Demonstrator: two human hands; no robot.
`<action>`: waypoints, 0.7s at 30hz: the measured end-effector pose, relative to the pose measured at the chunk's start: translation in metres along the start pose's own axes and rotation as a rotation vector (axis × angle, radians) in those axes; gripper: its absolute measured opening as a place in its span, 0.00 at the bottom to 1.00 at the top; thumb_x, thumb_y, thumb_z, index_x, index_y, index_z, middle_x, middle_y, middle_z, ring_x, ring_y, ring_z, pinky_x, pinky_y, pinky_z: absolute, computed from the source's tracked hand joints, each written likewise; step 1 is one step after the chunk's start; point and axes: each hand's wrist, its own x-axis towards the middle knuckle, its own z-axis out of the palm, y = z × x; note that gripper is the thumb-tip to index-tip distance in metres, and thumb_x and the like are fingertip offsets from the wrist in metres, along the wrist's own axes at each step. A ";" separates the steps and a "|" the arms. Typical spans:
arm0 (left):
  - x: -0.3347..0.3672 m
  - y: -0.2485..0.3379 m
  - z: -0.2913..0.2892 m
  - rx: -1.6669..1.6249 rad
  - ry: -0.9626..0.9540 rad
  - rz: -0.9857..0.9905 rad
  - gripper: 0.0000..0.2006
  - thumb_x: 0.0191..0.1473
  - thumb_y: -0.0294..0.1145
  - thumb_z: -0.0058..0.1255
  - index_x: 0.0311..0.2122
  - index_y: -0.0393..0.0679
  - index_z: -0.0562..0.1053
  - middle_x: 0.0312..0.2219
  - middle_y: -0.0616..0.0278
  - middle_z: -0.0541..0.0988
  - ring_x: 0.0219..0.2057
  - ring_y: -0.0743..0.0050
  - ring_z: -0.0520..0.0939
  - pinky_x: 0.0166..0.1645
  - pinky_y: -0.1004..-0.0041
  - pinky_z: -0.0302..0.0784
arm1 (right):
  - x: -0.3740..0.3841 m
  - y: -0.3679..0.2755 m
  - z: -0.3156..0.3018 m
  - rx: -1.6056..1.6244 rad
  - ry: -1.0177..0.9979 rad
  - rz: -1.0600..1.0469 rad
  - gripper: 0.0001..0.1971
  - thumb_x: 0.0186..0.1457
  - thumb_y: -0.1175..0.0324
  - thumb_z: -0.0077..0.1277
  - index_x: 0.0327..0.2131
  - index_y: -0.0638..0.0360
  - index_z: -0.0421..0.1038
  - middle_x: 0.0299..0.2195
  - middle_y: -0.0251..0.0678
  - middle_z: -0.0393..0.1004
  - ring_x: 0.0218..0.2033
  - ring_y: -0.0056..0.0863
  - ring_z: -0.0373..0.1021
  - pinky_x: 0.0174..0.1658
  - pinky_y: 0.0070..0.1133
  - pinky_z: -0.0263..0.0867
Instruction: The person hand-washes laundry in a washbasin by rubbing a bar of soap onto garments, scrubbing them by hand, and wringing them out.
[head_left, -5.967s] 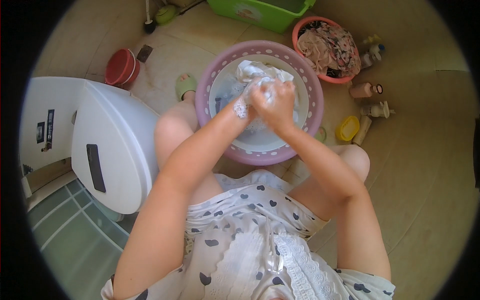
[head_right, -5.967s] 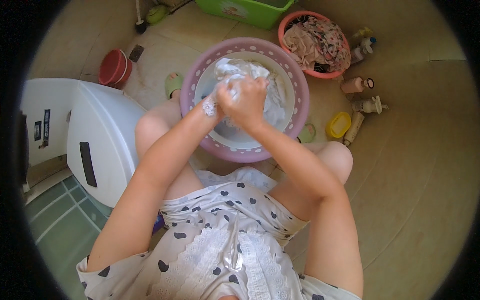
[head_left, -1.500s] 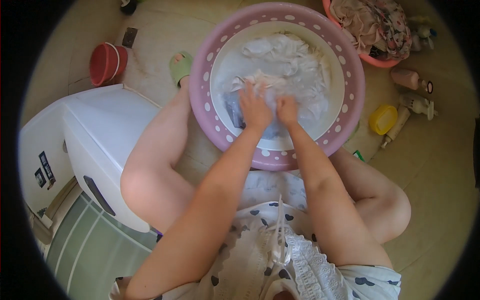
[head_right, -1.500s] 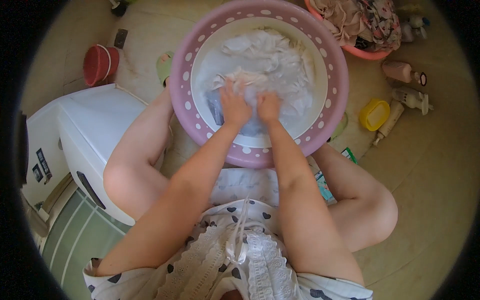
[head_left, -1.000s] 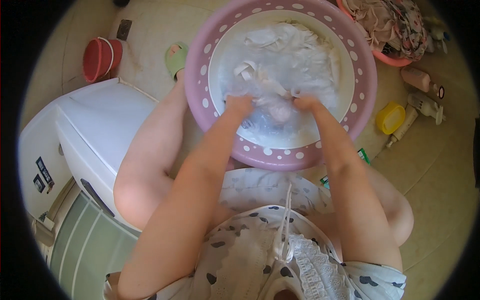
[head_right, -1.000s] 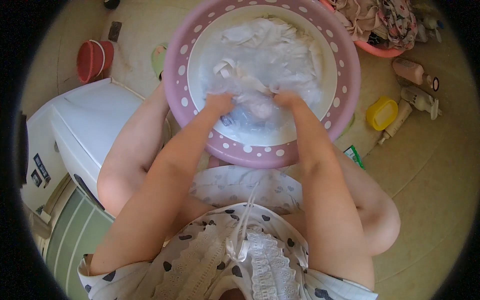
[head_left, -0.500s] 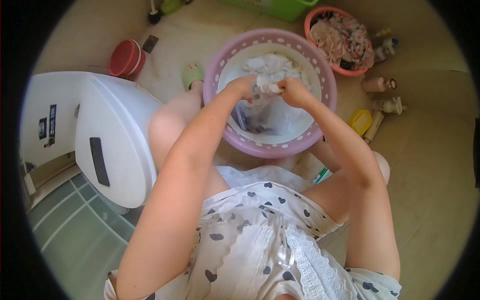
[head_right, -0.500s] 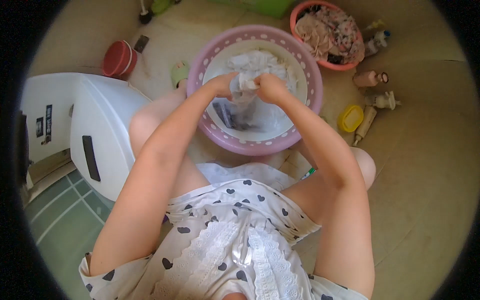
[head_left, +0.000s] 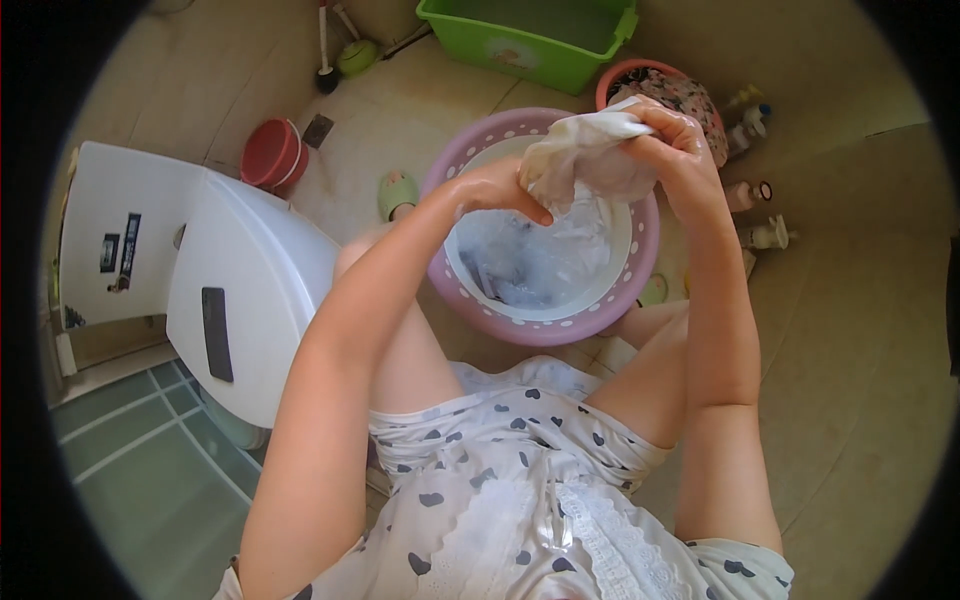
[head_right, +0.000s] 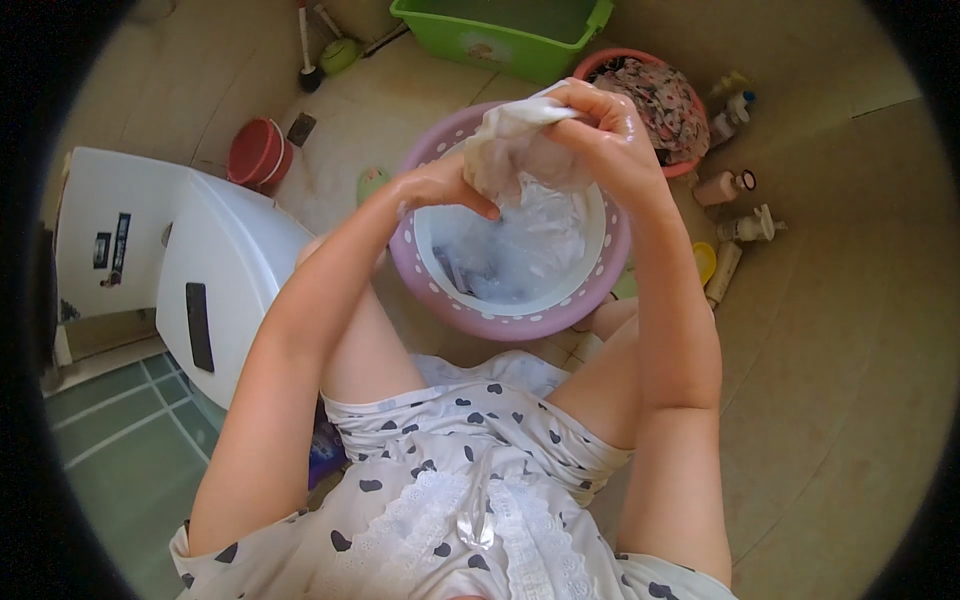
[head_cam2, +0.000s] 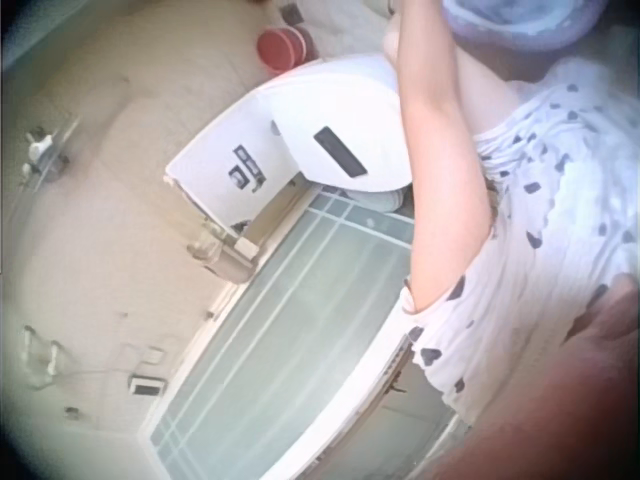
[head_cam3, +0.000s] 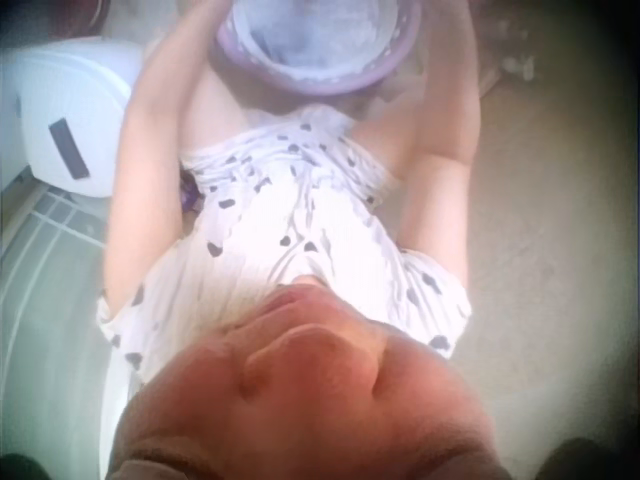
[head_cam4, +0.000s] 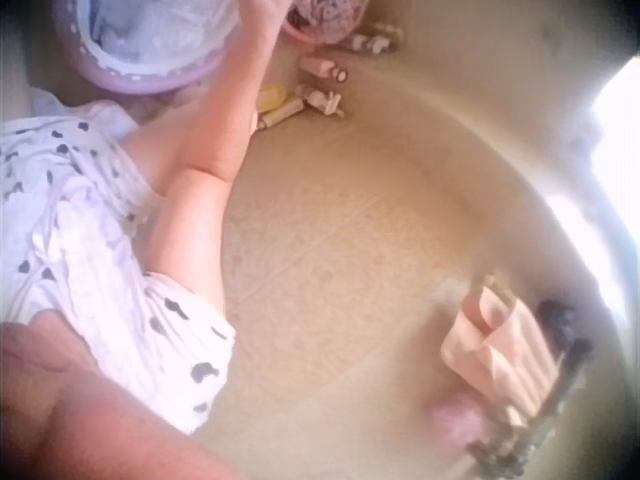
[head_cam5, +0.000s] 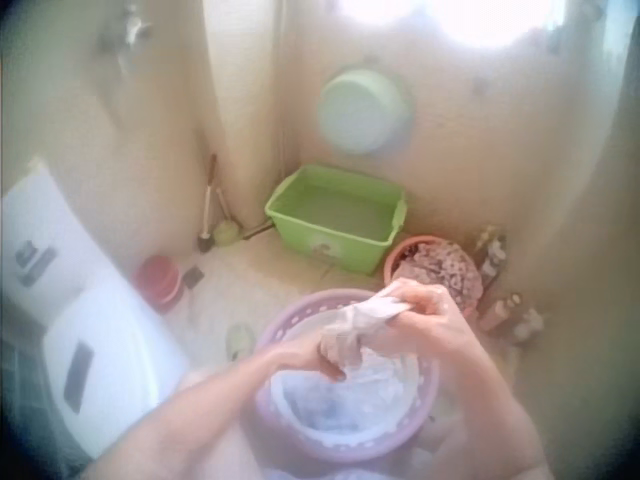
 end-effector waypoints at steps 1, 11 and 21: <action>0.000 -0.002 0.000 -0.054 -0.032 0.006 0.30 0.30 0.20 0.62 0.45 0.41 0.66 0.41 0.64 0.71 0.45 0.72 0.67 0.50 0.74 0.61 | 0.001 0.002 -0.001 0.001 0.008 0.001 0.07 0.40 0.78 0.43 0.26 0.66 0.70 0.26 0.27 0.68 0.29 0.14 0.63 0.34 0.12 0.59; 0.027 -0.030 0.021 -0.068 -0.052 -0.036 0.26 0.35 0.27 0.62 0.43 0.45 0.67 0.38 0.66 0.71 0.40 0.75 0.70 0.42 0.77 0.66 | 0.016 0.021 -0.025 0.543 0.173 0.020 0.07 0.43 0.79 0.43 0.29 0.63 0.68 0.27 0.30 0.70 0.29 0.17 0.65 0.35 0.13 0.61; 0.036 -0.041 0.031 -0.655 0.216 -0.451 0.28 0.43 0.37 0.53 0.51 0.45 0.59 0.46 0.62 0.68 0.50 0.67 0.64 0.51 0.60 0.61 | 0.020 0.037 -0.019 0.489 0.287 0.010 0.06 0.43 0.77 0.44 0.28 0.65 0.69 0.26 0.29 0.70 0.28 0.15 0.65 0.35 0.12 0.61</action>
